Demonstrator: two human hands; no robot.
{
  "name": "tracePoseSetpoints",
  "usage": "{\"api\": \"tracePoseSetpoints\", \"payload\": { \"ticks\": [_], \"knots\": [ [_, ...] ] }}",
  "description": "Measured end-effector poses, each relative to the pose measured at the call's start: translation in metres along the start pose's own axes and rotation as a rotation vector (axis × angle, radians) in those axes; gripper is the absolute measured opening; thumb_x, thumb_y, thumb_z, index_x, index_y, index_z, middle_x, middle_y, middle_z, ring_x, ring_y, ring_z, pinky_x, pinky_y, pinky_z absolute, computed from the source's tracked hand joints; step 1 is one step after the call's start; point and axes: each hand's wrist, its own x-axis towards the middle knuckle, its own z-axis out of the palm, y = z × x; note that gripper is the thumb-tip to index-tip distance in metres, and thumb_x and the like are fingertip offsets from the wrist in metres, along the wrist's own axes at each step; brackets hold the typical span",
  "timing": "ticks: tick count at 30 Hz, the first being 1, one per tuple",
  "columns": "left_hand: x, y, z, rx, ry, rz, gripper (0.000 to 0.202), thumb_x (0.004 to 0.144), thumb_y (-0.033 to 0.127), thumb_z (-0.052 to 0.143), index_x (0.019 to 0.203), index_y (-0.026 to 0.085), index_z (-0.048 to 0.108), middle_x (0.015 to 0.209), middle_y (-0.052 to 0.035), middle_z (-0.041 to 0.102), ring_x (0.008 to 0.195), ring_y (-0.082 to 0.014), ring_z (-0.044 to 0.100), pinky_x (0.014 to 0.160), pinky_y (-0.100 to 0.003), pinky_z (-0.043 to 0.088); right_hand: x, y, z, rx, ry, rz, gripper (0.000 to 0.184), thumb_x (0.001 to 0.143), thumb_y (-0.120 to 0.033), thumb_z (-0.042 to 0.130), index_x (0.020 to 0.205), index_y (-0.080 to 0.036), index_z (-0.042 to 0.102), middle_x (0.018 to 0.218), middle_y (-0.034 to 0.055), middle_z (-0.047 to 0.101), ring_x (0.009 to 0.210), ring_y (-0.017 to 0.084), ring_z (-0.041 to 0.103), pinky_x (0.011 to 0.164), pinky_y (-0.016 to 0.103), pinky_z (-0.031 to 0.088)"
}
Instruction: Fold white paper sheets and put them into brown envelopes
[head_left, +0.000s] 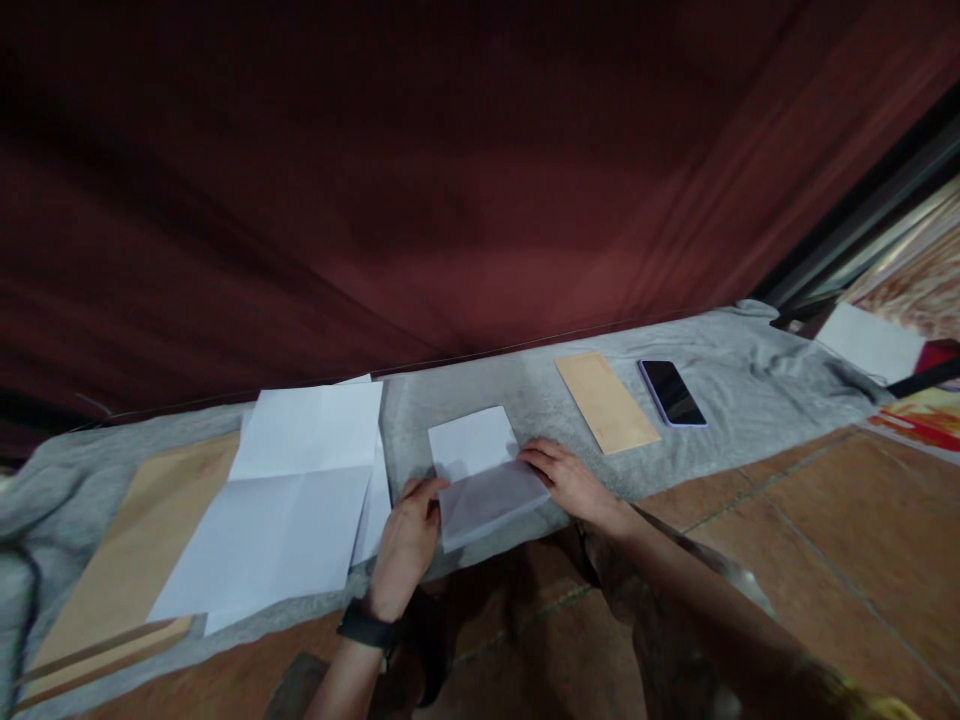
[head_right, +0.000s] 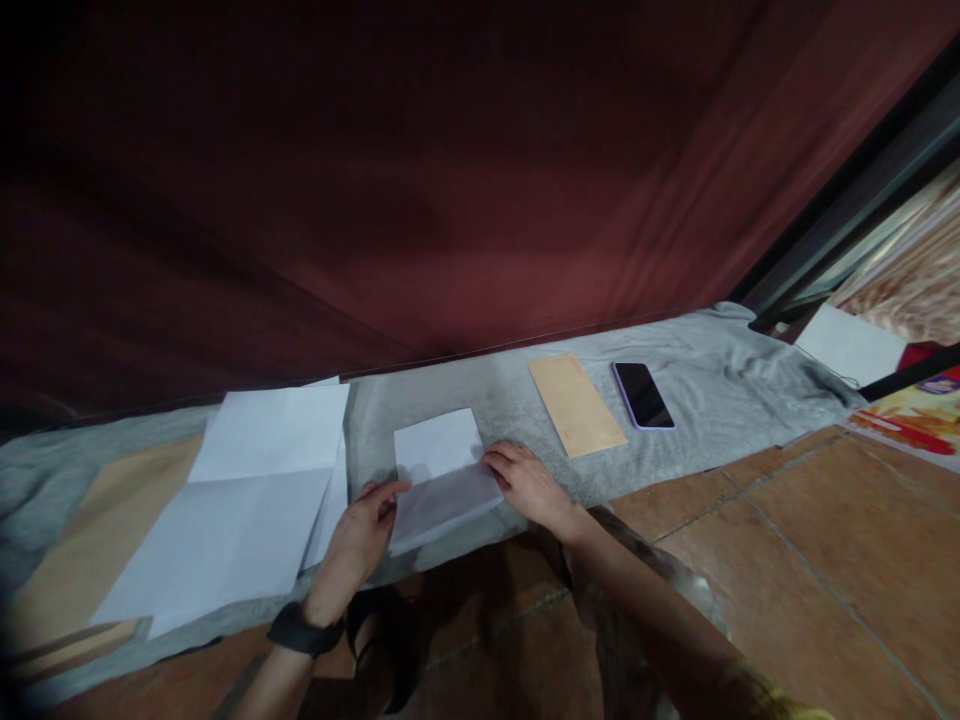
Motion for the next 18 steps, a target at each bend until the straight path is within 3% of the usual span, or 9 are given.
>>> {"api": "tracePoseSetpoints", "payload": {
  "ticks": [4, 9, 12, 18],
  "knots": [
    [0.004, -0.001, -0.003, 0.035, -0.023, 0.005, 0.036, 0.081, 0.005, 0.05, 0.104, 0.021, 0.071, 0.106, -0.0084, 0.067, 0.098, -0.0214, 0.065, 0.091, -0.032, 0.051, 0.002, -0.004, -0.002, 0.011, 0.003, 0.023, 0.041, 0.089, -0.003, 0.05, 0.123, -0.019, 0.066, 0.127, 0.0101, 0.063, 0.121, 0.022, 0.057, 0.108, 0.04, 0.044],
    [0.011, 0.009, -0.009, 0.057, -0.046, -0.046, 0.027, 0.083, 0.006, 0.053, 0.097, 0.019, 0.073, 0.098, -0.0079, 0.068, 0.09, -0.0203, 0.068, 0.083, -0.029, 0.051, 0.007, -0.006, -0.004, 0.051, 0.015, 0.057, 0.047, 0.084, 0.0, 0.048, 0.122, -0.021, 0.066, 0.123, 0.0079, 0.065, 0.118, 0.02, 0.058, 0.106, 0.038, 0.045],
    [0.012, 0.013, -0.01, 0.102, -0.059, -0.081, 0.029, 0.081, 0.004, 0.055, 0.098, 0.018, 0.073, 0.1, -0.0077, 0.07, 0.092, -0.0206, 0.068, 0.084, -0.029, 0.05, 0.009, -0.005, -0.001, 0.043, 0.028, 0.058, 0.041, 0.086, -0.002, 0.05, 0.12, -0.019, 0.067, 0.121, 0.0086, 0.065, 0.118, 0.021, 0.058, 0.106, 0.038, 0.045],
    [0.015, 0.014, -0.01, 0.168, -0.042, -0.14, 0.023, 0.091, 0.032, 0.059, 0.102, 0.017, 0.073, 0.103, -0.0105, 0.073, 0.094, -0.0249, 0.069, 0.08, -0.031, 0.048, 0.012, -0.002, 0.006, -0.027, 0.081, 0.08, 0.02, 0.1, -0.025, 0.051, 0.109, -0.017, 0.067, 0.115, 0.0108, 0.065, 0.108, 0.023, 0.061, 0.099, 0.04, 0.049]
  ]
}}
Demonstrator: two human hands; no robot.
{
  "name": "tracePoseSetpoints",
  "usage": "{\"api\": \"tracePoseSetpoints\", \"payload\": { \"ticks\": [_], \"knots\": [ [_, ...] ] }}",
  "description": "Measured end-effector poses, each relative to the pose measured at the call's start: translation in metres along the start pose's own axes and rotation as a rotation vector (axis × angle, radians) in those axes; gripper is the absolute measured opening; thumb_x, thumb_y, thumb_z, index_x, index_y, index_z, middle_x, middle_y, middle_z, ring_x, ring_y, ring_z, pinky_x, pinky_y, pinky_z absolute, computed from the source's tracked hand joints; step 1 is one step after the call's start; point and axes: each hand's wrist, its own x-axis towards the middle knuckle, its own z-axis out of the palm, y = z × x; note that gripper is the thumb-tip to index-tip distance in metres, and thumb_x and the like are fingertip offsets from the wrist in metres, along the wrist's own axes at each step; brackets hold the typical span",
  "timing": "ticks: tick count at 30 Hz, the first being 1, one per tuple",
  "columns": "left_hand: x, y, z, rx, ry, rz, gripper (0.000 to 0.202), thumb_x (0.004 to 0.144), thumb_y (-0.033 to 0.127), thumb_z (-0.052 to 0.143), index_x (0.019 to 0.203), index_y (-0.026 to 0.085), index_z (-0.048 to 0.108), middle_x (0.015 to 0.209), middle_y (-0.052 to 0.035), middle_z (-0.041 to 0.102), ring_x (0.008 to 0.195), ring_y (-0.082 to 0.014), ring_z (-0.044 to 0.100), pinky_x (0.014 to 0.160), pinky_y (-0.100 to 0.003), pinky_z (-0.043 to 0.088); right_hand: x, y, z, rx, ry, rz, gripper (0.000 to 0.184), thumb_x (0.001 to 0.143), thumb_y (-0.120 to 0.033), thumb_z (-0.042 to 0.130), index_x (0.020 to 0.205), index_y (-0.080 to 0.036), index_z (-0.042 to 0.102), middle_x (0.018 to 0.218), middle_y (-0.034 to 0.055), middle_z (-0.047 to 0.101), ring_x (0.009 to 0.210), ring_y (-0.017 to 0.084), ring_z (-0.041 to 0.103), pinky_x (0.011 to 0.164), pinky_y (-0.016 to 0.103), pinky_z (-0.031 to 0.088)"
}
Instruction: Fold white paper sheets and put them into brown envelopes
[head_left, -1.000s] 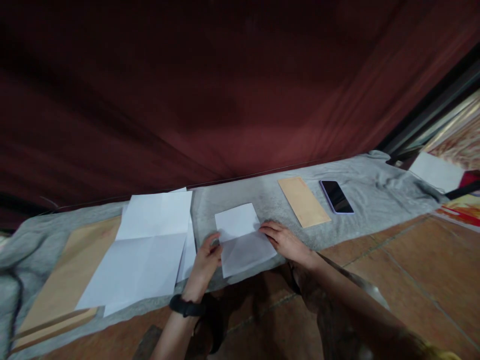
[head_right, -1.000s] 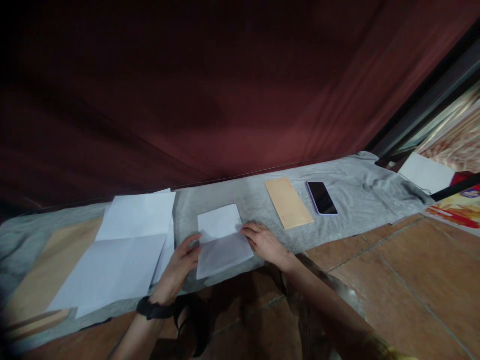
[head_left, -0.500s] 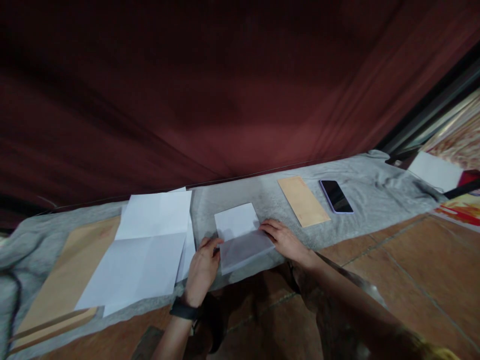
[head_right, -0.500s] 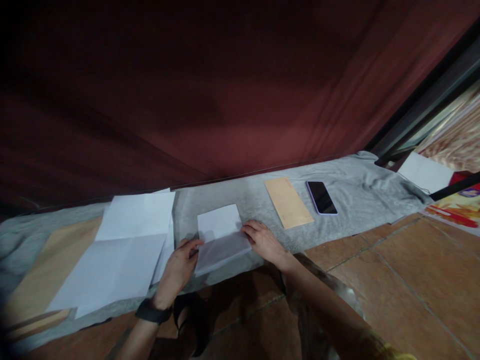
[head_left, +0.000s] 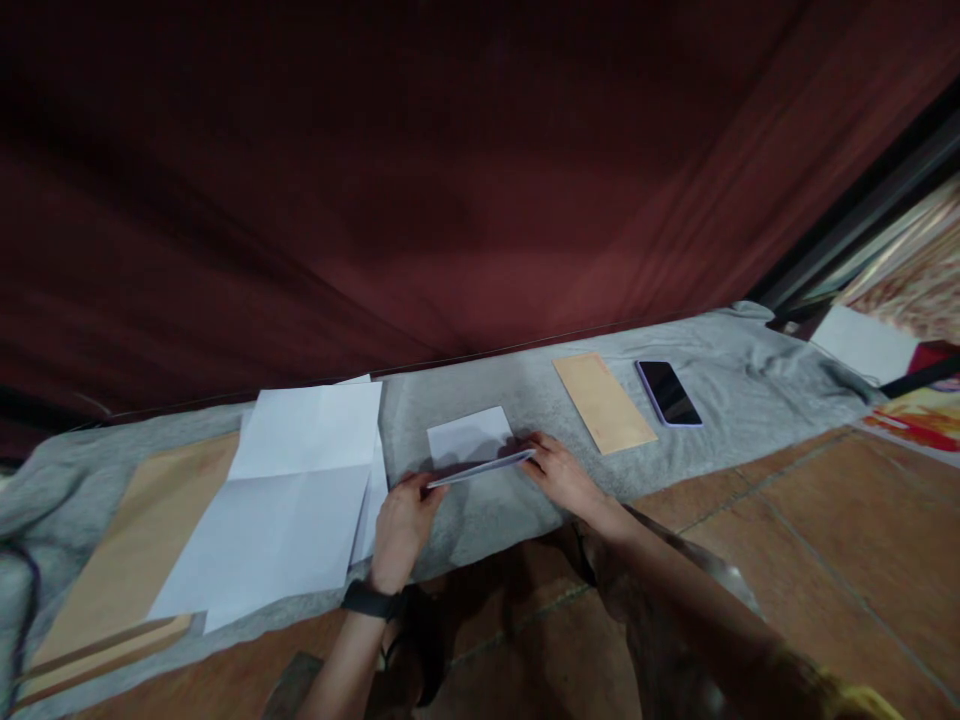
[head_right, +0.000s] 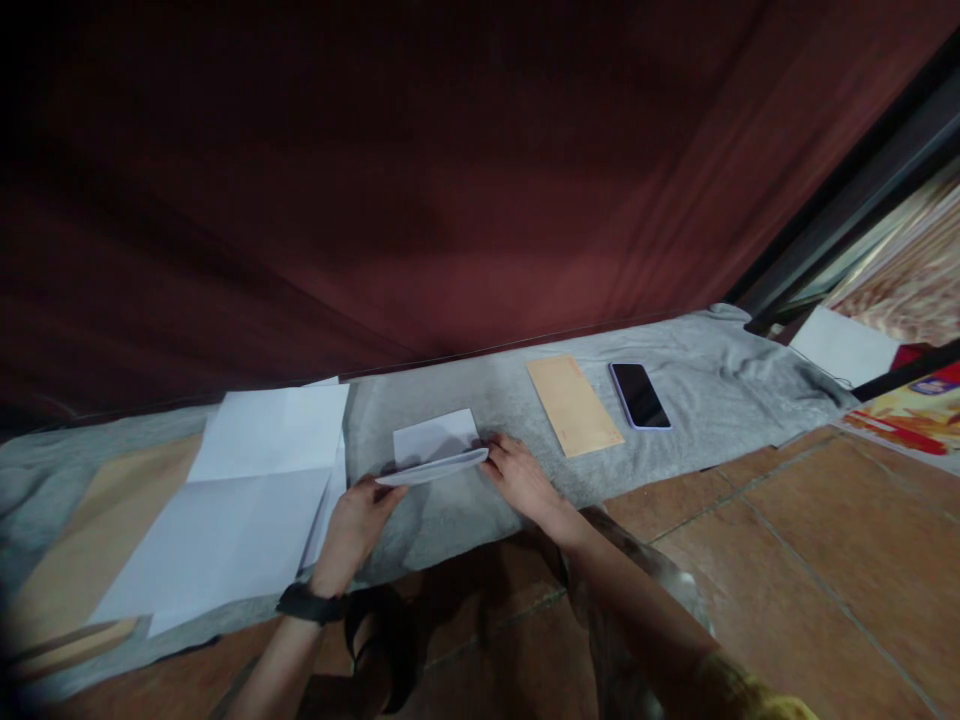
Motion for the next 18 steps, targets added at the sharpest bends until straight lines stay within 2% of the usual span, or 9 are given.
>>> {"api": "tracePoseSetpoints", "payload": {
  "ticks": [9, 18],
  "knots": [
    [0.005, 0.01, -0.002, 0.166, -0.013, -0.092, 0.028, 0.095, 0.041, 0.053, 0.093, 0.02, 0.072, 0.099, -0.0092, 0.076, 0.091, -0.0236, 0.07, 0.073, -0.029, 0.043, 0.008, -0.006, 0.007, -0.086, 0.039, 0.068, 0.015, 0.101, -0.027, 0.051, 0.096, -0.019, 0.063, 0.102, 0.0085, 0.063, 0.095, 0.022, 0.061, 0.089, 0.036, 0.05],
    [0.007, 0.018, -0.003, 0.197, -0.02, -0.17, 0.034, 0.095, 0.046, 0.048, 0.096, 0.022, 0.072, 0.104, -0.0103, 0.076, 0.096, -0.0262, 0.07, 0.073, -0.031, 0.044, 0.011, -0.014, 0.015, -0.132, 0.122, 0.141, 0.013, 0.099, -0.026, 0.053, 0.09, -0.019, 0.06, 0.1, 0.0099, 0.063, 0.096, 0.024, 0.06, 0.087, 0.036, 0.049]
  ]
}}
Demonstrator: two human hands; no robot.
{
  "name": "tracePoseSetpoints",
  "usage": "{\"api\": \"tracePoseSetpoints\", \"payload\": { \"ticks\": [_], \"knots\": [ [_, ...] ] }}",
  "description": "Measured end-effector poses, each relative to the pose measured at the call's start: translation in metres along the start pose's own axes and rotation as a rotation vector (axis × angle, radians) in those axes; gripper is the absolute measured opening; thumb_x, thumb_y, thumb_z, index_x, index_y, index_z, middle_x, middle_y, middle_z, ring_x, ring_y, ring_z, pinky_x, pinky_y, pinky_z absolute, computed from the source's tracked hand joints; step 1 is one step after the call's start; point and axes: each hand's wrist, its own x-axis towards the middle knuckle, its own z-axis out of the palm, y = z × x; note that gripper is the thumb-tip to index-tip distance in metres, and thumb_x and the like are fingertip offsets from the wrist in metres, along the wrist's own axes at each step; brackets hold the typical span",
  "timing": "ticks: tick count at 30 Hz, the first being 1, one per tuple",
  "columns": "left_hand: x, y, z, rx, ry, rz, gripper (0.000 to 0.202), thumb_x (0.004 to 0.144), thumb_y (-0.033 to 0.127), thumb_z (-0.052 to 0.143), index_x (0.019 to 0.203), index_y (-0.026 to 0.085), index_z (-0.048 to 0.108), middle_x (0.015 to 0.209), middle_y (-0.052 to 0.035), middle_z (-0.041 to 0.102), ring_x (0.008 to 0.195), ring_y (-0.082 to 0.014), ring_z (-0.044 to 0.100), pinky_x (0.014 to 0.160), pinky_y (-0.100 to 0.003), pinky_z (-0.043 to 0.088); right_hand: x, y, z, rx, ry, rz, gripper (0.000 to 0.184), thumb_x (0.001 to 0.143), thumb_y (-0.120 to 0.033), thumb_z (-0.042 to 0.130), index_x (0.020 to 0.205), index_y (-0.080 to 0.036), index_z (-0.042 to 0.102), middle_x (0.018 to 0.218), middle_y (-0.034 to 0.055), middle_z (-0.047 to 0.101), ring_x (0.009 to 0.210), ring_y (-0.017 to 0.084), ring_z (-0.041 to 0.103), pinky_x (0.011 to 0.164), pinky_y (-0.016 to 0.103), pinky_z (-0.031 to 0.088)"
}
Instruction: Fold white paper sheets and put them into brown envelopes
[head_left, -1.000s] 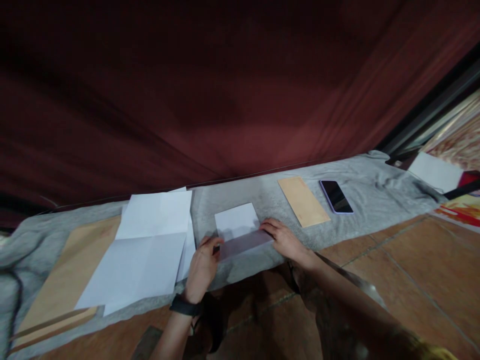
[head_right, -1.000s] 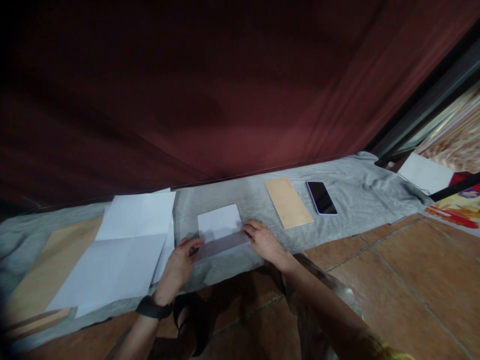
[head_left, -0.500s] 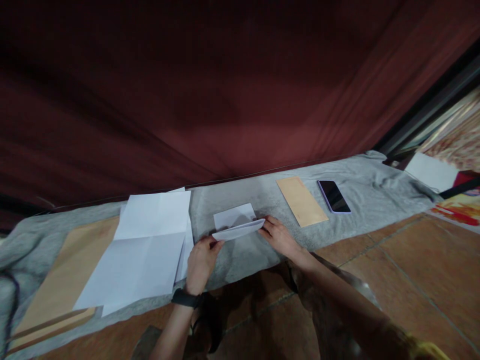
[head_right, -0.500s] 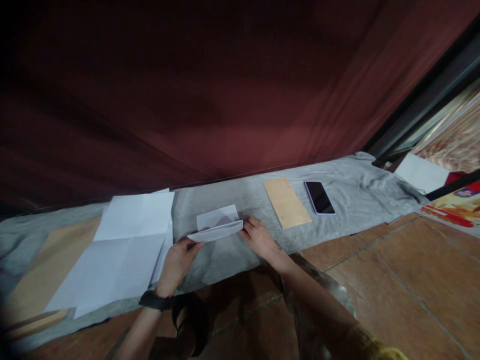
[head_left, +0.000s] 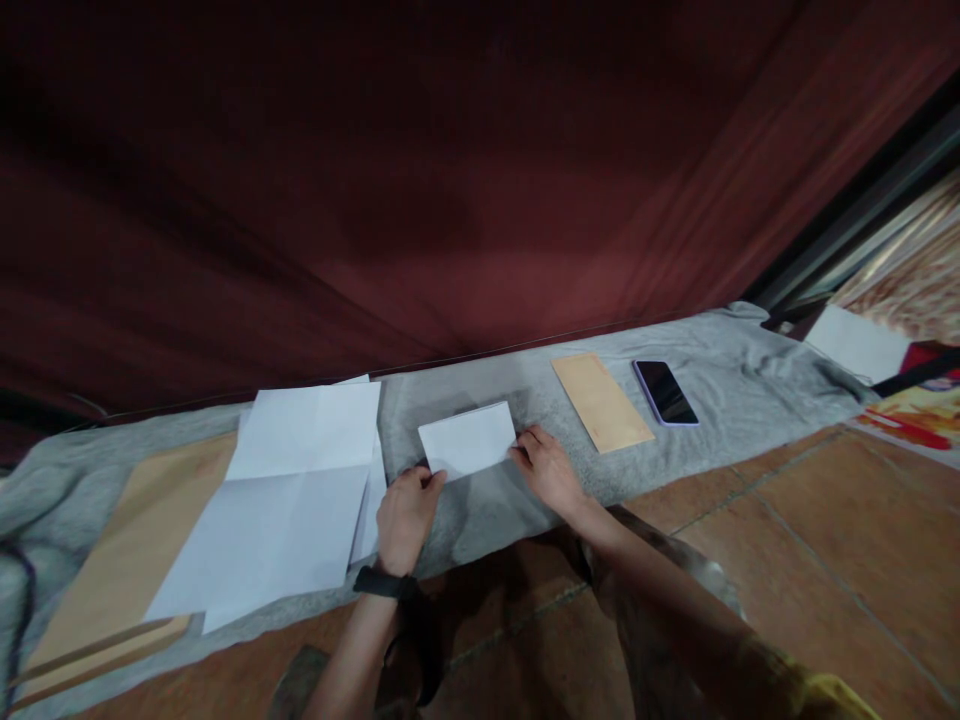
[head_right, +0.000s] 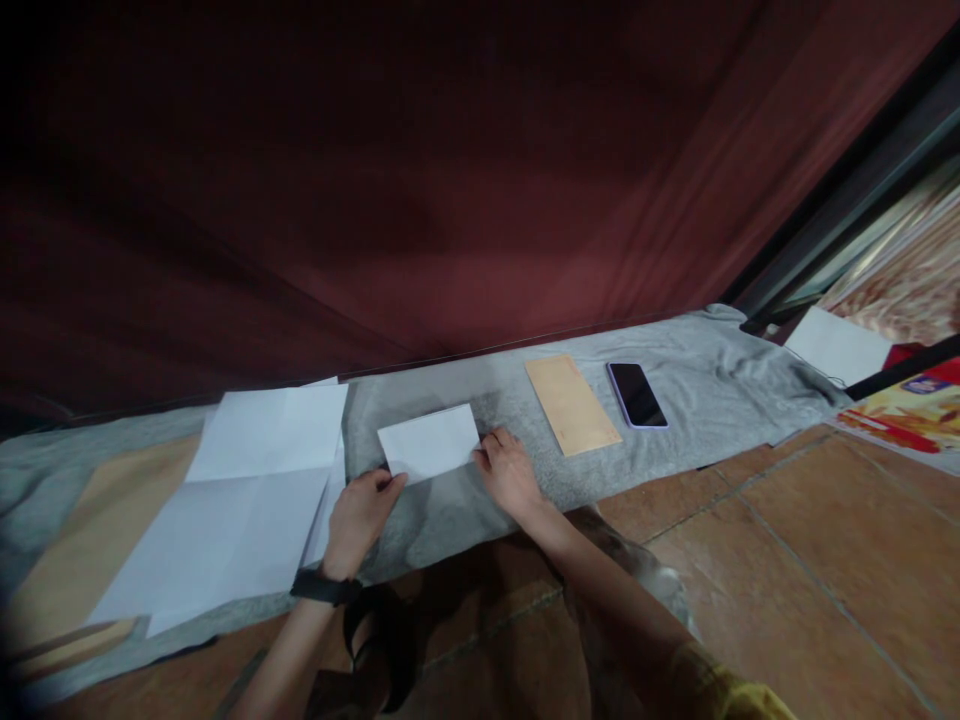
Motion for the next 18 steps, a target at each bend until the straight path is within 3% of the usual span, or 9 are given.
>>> {"api": "tracePoseSetpoints", "payload": {
  "ticks": [18],
  "knots": [
    [-0.004, 0.012, -0.009, 0.011, -0.029, -0.078, 0.037, 0.094, 0.05, 0.047, 0.097, 0.024, 0.072, 0.105, -0.0104, 0.076, 0.097, -0.0287, 0.07, 0.072, -0.033, 0.045, 0.0, -0.01, 0.01, -0.083, 0.106, 0.09, 0.008, 0.096, -0.028, 0.053, 0.093, -0.021, 0.058, 0.097, 0.0106, 0.06, 0.093, 0.027, 0.057, 0.086, 0.041, 0.049]
  ]
}}
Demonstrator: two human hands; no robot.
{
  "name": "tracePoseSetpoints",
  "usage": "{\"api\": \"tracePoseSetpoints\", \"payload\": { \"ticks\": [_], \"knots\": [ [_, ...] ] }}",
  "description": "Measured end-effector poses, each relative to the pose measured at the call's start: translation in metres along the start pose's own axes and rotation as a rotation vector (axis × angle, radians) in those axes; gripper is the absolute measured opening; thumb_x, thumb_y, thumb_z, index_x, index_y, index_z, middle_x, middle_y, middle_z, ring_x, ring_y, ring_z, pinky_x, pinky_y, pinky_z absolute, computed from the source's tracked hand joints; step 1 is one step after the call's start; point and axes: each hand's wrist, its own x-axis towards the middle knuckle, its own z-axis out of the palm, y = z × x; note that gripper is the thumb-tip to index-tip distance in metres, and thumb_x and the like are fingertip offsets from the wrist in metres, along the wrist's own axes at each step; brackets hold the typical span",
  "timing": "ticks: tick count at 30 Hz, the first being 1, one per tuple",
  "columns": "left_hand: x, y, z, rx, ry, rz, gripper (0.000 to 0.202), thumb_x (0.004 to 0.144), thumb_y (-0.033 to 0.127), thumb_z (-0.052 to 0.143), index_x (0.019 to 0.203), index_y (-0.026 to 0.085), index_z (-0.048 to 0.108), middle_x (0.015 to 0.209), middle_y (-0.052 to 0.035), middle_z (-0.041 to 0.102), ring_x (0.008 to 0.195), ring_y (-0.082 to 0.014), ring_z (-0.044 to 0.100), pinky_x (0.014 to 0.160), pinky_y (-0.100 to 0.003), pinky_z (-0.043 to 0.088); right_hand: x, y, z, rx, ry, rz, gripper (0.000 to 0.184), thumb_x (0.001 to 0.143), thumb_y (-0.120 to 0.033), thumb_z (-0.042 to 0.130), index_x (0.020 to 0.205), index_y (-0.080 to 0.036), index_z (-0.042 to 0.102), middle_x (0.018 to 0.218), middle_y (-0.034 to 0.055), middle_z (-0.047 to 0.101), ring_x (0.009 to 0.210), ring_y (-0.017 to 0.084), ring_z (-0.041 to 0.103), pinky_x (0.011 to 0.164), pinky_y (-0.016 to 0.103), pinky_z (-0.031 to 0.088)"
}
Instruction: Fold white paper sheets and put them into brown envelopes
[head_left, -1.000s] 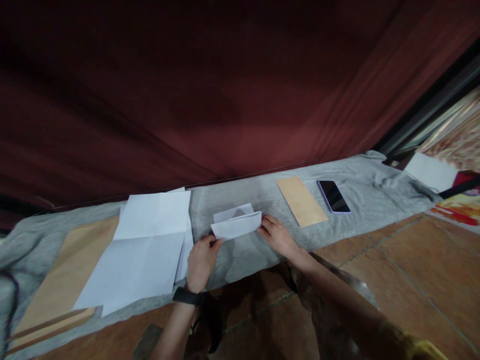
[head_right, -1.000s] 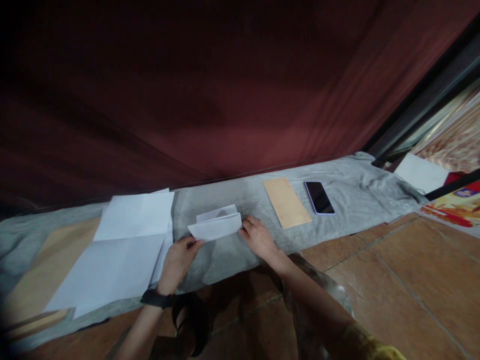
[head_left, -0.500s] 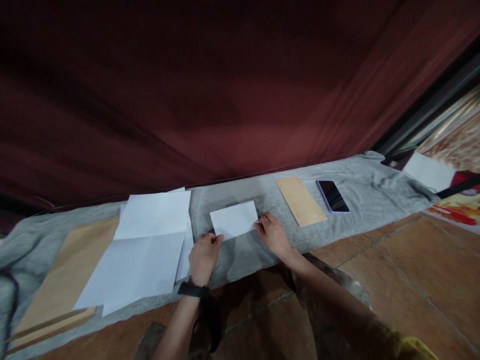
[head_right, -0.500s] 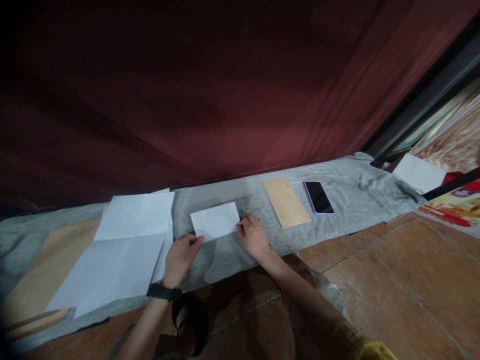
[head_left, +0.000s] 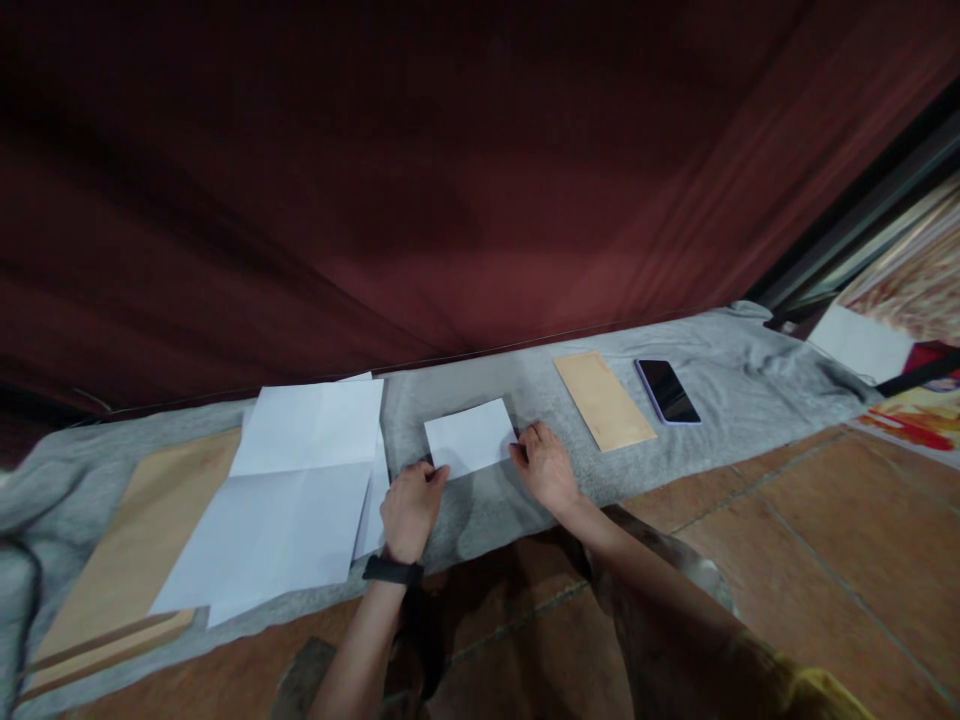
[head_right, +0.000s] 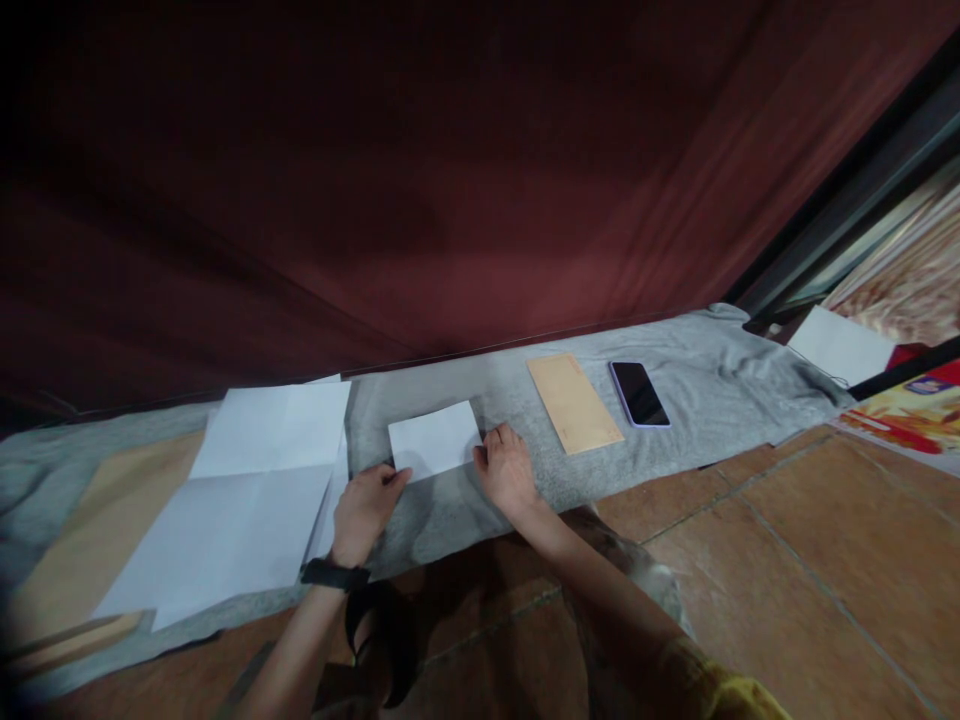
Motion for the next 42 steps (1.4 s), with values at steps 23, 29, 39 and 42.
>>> {"api": "tracePoseSetpoints", "payload": {
  "ticks": [23, 29, 39, 42],
  "knots": [
    [-0.001, 0.005, 0.0, 0.056, 0.027, -0.007, 0.034, 0.094, 0.048, 0.047, 0.095, 0.024, 0.071, 0.098, -0.0094, 0.077, 0.094, -0.0275, 0.072, 0.072, -0.033, 0.048, -0.011, -0.026, 0.008, 0.06, -0.129, -0.463, 0.048, 0.104, -0.036, 0.041, 0.148, -0.018, 0.047, 0.158, 0.012, 0.04, 0.148, 0.026, 0.032, 0.12, 0.048, 0.032],
    [-0.006, 0.004, 0.011, 0.095, 0.222, 0.059, 0.03, 0.094, 0.04, 0.049, 0.108, 0.017, 0.062, 0.097, -0.0123, 0.073, 0.091, -0.0294, 0.071, 0.077, -0.039, 0.053, -0.014, -0.027, 0.012, 0.009, -0.173, -0.482, 0.05, 0.104, -0.043, 0.042, 0.15, -0.022, 0.047, 0.159, 0.0099, 0.038, 0.148, 0.025, 0.032, 0.121, 0.048, 0.03],
    [-0.003, 0.0, 0.069, 0.054, 0.348, 0.728, 0.052, 0.095, 0.011, 0.033, 0.146, 0.005, 0.04, 0.15, -0.02, 0.049, 0.143, -0.0254, 0.042, 0.117, -0.045, 0.039, -0.014, -0.022, 0.018, 0.002, -0.193, -0.484, 0.05, 0.105, -0.029, 0.036, 0.152, -0.012, 0.042, 0.159, 0.011, 0.037, 0.148, 0.021, 0.033, 0.124, 0.044, 0.026],
    [-0.004, -0.005, 0.077, 0.117, 0.346, 0.719, 0.054, 0.099, 0.021, 0.033, 0.149, 0.003, 0.037, 0.155, -0.0215, 0.042, 0.148, -0.0285, 0.033, 0.119, -0.049, 0.035, -0.013, -0.02, 0.018, -0.001, -0.187, -0.457, 0.051, 0.104, -0.027, 0.034, 0.152, -0.009, 0.04, 0.159, 0.0124, 0.036, 0.149, 0.02, 0.031, 0.125, 0.041, 0.025]
  ]
}}
